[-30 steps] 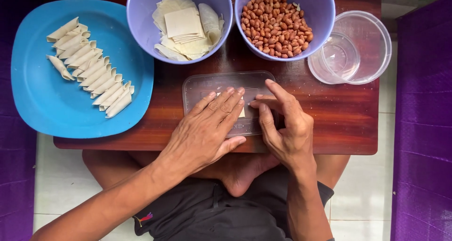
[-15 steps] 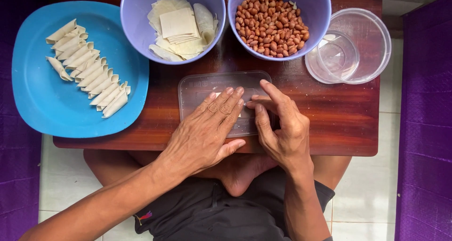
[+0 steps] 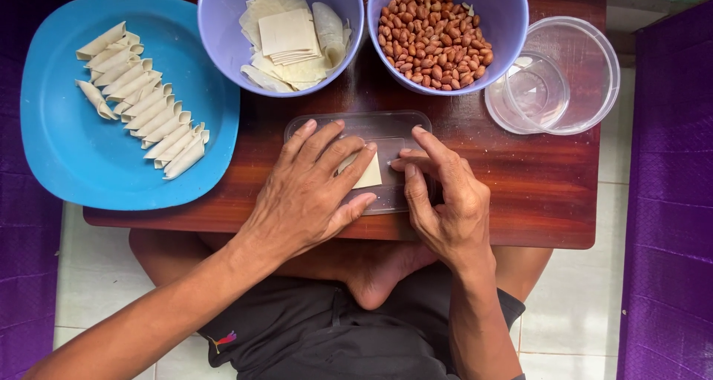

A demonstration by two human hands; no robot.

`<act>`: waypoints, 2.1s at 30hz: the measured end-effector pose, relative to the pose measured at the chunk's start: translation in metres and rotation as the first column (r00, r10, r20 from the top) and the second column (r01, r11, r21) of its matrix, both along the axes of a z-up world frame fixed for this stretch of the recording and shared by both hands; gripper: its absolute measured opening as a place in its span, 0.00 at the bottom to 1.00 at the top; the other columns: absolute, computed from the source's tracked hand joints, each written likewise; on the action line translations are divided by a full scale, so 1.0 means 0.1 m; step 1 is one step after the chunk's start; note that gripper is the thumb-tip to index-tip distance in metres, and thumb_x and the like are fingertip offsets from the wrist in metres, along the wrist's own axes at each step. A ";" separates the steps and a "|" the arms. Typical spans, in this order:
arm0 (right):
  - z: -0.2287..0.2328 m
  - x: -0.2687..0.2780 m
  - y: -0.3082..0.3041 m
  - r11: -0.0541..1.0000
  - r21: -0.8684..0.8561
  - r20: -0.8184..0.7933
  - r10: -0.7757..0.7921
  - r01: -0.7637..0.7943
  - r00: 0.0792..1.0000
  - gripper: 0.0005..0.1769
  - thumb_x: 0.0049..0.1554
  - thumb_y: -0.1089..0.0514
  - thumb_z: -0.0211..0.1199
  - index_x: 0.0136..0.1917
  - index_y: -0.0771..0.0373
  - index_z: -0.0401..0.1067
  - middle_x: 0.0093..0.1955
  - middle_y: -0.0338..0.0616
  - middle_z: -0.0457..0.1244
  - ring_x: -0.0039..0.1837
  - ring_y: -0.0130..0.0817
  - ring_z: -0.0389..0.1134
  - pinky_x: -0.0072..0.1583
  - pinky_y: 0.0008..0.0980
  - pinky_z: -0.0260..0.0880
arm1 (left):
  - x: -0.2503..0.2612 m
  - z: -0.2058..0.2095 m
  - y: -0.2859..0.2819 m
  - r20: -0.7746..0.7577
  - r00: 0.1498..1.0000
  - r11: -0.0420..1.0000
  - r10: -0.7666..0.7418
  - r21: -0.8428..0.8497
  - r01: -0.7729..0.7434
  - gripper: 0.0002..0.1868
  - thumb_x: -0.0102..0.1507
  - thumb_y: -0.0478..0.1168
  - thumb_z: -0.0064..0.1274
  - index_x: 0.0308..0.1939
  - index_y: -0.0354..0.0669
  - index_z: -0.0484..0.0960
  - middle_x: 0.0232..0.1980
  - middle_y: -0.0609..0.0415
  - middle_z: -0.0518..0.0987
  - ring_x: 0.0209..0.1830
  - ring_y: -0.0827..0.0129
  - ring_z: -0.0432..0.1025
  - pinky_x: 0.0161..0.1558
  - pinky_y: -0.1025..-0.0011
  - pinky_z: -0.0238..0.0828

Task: Wrapping individual peanuts in small square dough sheets to prepare them for frying or roasting.

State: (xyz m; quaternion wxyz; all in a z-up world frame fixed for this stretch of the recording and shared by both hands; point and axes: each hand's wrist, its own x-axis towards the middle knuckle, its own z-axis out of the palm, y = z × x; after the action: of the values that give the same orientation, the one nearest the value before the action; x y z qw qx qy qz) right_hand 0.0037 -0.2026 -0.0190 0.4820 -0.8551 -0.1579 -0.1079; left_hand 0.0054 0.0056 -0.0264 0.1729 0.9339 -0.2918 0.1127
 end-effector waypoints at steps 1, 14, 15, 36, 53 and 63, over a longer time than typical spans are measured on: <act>0.01 0.00 0.00 1.000 0.000 -0.002 0.000 0.000 1.000 0.26 0.59 0.75 0.62 0.69 0.69 0.65 0.54 0.50 0.71 0.49 0.31 0.75 0.44 0.22 0.70 | 0.01 0.01 -0.01 -0.002 1.000 1.000 0.000 0.000 0.000 0.30 0.66 0.54 0.52 0.66 0.39 0.75 0.64 0.51 0.73 0.72 0.54 0.60 0.75 0.54 0.46; 0.01 0.02 -0.03 1.000 -0.030 0.025 0.003 -0.002 1.000 0.25 0.58 0.75 0.64 0.68 0.69 0.66 0.54 0.50 0.71 0.50 0.33 0.74 0.48 0.25 0.73 | 0.12 0.13 -0.05 0.063 0.998 1.000 -0.001 0.024 -0.001 0.22 0.64 0.50 0.57 0.58 0.42 0.81 0.57 0.54 0.77 0.66 0.58 0.64 0.69 0.52 0.46; 0.00 0.01 -0.03 1.000 -0.024 0.015 0.001 -0.001 1.000 0.25 0.58 0.75 0.63 0.68 0.69 0.67 0.55 0.51 0.71 0.49 0.33 0.74 0.47 0.25 0.73 | 0.13 0.14 -0.04 0.056 0.998 1.000 -0.005 0.015 0.004 0.22 0.64 0.49 0.57 0.58 0.42 0.82 0.56 0.55 0.79 0.66 0.60 0.65 0.68 0.51 0.45; -0.01 0.01 -0.04 1.000 0.010 -0.017 0.005 -0.005 1.000 0.25 0.58 0.75 0.63 0.68 0.69 0.66 0.55 0.51 0.70 0.48 0.32 0.75 0.44 0.22 0.71 | -0.03 0.10 0.00 0.034 0.999 0.997 -0.002 -0.077 0.004 0.09 0.64 0.46 0.61 0.46 0.52 0.87 0.55 0.61 0.79 0.63 0.66 0.68 0.63 0.53 0.49; 0.03 0.00 0.00 1.000 0.008 -0.013 0.013 -0.013 1.000 0.23 0.59 0.75 0.61 0.67 0.69 0.66 0.54 0.51 0.71 0.50 0.33 0.75 0.46 0.23 0.71 | -0.18 0.03 -0.01 0.025 1.000 0.999 0.016 -0.036 -0.015 0.21 0.62 0.52 0.60 0.56 0.52 0.82 0.63 0.56 0.75 0.69 0.63 0.66 0.60 0.51 0.51; 0.05 -0.02 0.01 0.998 0.054 -0.042 0.018 -0.016 0.999 0.23 0.59 0.75 0.59 0.67 0.70 0.65 0.54 0.54 0.70 0.51 0.36 0.76 0.49 0.26 0.76 | 0.06 0.11 -0.06 0.014 1.000 0.994 0.018 -0.110 -0.017 0.26 0.61 0.51 0.62 0.58 0.41 0.80 0.55 0.52 0.73 0.52 0.62 0.66 0.53 0.61 0.54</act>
State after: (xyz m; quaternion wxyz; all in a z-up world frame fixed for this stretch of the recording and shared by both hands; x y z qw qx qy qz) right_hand 0.0021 -0.2012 -0.0138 0.5087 -0.8427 -0.1520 -0.0898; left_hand 0.0115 -0.0007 -0.0159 0.2210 0.9246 -0.2782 0.1370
